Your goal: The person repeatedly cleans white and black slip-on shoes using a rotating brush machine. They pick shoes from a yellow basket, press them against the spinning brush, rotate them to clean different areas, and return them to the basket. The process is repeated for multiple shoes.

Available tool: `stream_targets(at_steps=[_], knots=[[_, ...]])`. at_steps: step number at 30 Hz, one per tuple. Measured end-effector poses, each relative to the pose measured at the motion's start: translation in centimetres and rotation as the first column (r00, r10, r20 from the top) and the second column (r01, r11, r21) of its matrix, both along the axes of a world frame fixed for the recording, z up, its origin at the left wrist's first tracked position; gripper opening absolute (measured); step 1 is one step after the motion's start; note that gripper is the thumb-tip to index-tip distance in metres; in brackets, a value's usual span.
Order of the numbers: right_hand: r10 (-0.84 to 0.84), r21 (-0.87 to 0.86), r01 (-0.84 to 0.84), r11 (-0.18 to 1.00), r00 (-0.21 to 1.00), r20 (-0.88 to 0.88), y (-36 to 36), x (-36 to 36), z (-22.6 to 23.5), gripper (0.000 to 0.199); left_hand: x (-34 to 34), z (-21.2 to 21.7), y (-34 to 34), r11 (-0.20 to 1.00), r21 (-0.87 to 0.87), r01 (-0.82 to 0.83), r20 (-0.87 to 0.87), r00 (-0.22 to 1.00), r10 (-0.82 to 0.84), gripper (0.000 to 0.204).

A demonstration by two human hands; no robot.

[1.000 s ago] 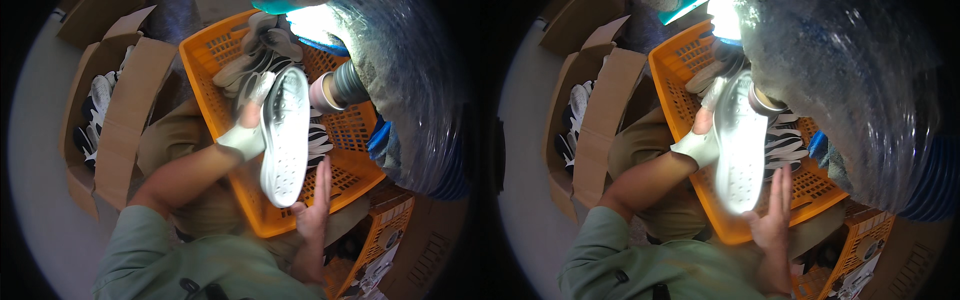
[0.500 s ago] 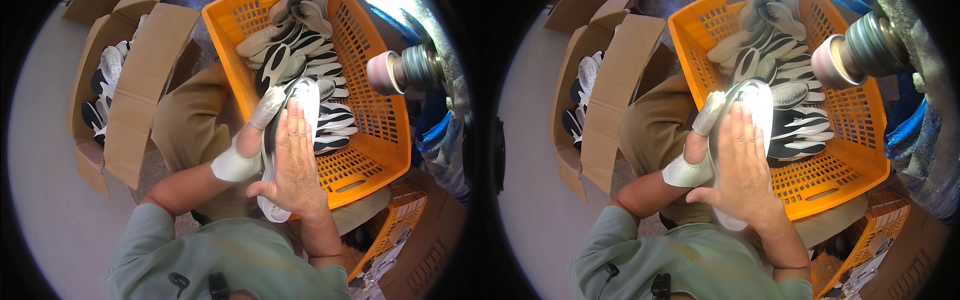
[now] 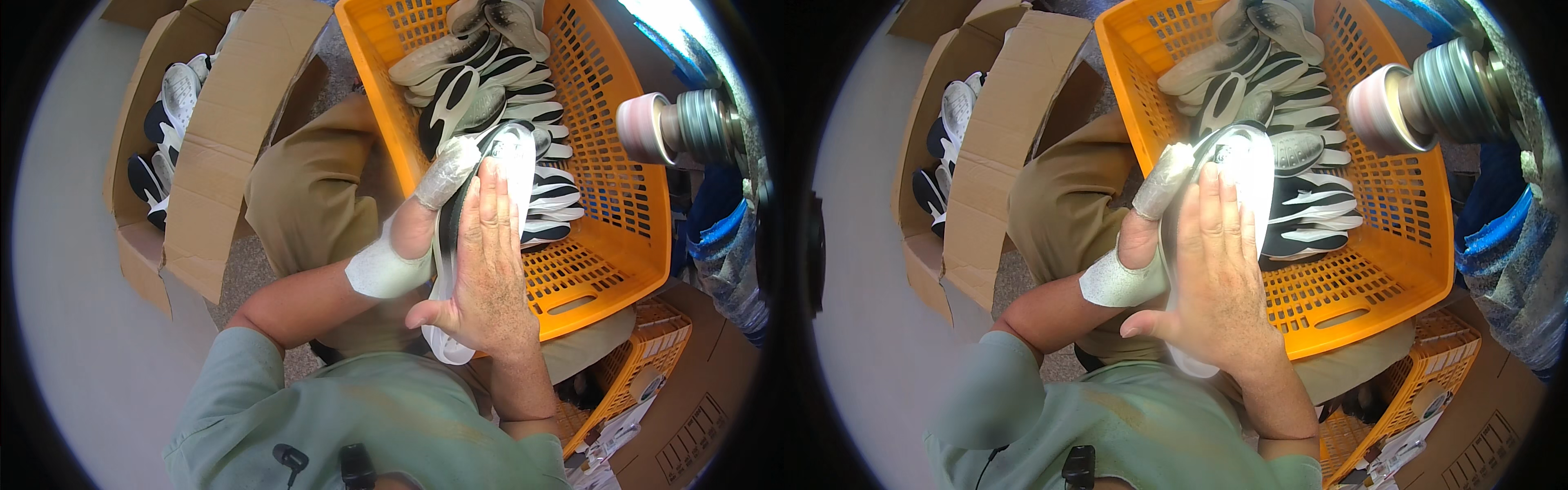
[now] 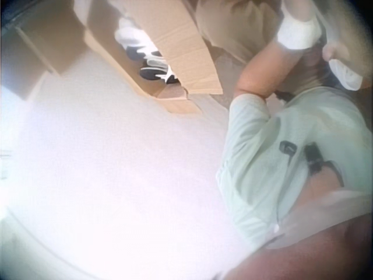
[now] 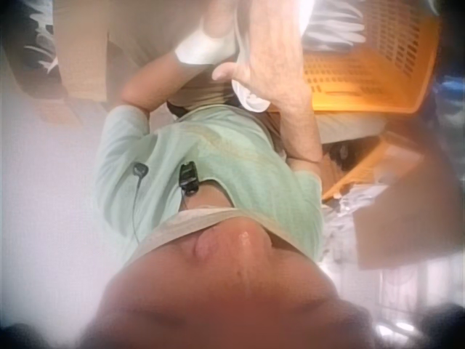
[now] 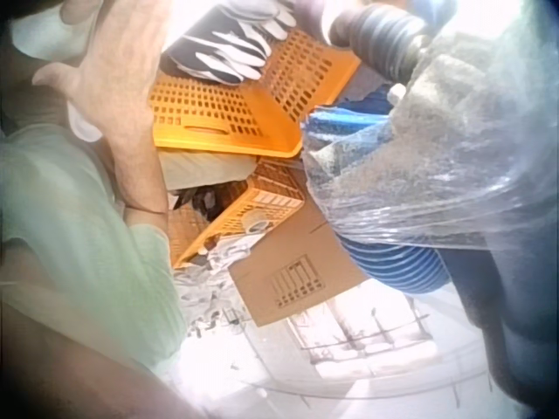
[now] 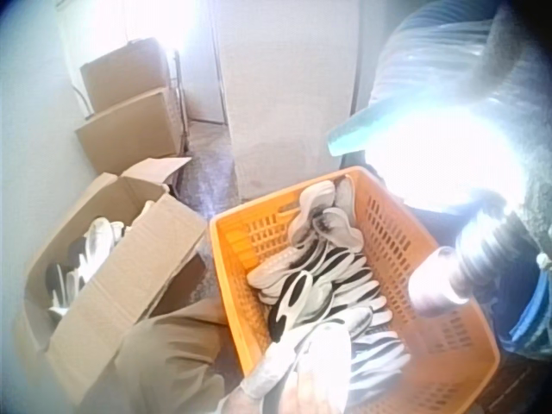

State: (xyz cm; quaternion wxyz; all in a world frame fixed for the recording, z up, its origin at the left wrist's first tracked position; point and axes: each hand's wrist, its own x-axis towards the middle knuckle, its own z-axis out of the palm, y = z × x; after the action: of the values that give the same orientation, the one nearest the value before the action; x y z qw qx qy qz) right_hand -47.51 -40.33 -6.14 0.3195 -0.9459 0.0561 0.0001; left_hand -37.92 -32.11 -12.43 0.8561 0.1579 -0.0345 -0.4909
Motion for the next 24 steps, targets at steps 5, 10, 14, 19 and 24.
stream_targets(at_steps=[5,10,14,19,24], knots=[[-0.005,0.011,0.005,1.0,1.0,0.003,0.0,-0.1,-0.1,0.142,-0.1,-0.3,-0.1,0.999,0.044,-0.015,-0.013,1.0,0.015,0.049],[-0.01,0.02,0.01,1.0,1.0,0.023,-0.1,-0.3,-0.2,0.142,-0.2,-0.8,-0.2,0.999,-0.035,0.012,0.008,1.0,-0.011,0.049],[-0.015,0.017,0.015,1.0,1.0,0.021,-0.1,-0.1,-0.2,0.141,-0.1,-1.2,-0.3,0.988,-0.157,0.018,-0.101,0.994,-0.034,0.048],[0.022,0.024,-0.022,0.999,1.0,0.018,0.2,-0.2,0.2,0.137,0.6,-0.9,0.1,1.0,-0.016,-0.017,0.052,0.998,0.018,0.049],[0.143,0.038,-0.142,0.989,0.99,-0.012,0.7,-1.7,2.1,0.124,1.5,0.5,0.0,0.998,-0.026,0.063,-0.164,0.984,-0.067,0.052]])
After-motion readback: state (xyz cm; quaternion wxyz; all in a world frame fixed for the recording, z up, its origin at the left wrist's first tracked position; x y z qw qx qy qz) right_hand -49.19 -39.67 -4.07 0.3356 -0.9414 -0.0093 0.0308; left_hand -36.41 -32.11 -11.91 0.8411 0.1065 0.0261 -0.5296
